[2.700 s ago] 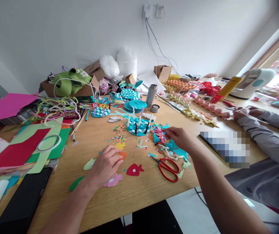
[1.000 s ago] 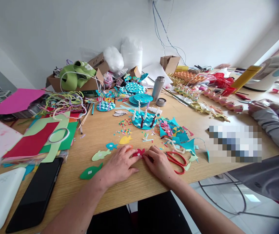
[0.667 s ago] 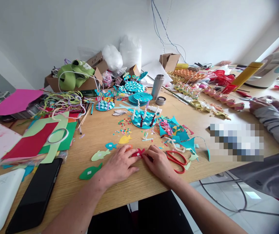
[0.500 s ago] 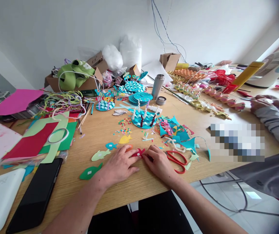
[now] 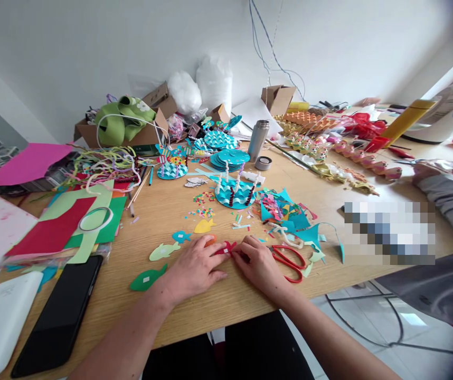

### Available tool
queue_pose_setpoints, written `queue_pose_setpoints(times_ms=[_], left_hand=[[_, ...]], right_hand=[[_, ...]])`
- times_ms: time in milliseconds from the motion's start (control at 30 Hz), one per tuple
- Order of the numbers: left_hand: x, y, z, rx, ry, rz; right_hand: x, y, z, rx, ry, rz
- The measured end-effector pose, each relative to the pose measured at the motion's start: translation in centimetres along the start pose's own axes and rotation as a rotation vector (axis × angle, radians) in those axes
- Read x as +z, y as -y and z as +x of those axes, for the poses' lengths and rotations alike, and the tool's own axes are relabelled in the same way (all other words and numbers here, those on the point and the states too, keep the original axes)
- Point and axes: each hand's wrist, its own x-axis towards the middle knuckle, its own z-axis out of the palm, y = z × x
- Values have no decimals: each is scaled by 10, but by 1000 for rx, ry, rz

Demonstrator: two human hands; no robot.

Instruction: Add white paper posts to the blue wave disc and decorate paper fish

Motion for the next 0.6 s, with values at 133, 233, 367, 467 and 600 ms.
queue_pose_setpoints(times_ms=[133,233,367,467,600], left_hand=[[0,1,0,-7,14,-4],[0,0,0,-13,18,-5],[0,0,0,-15,22,-3],[-1,0,0,-17,25,2],[0,0,0,-12,22,8]], right_hand=[[-1,-1,0,7,-4,34],[-2,0,0,28,-6,63],[-3,1,1,22,6,64],[-2,0,1,21,7,65],[-2,0,1,19,6,62]])
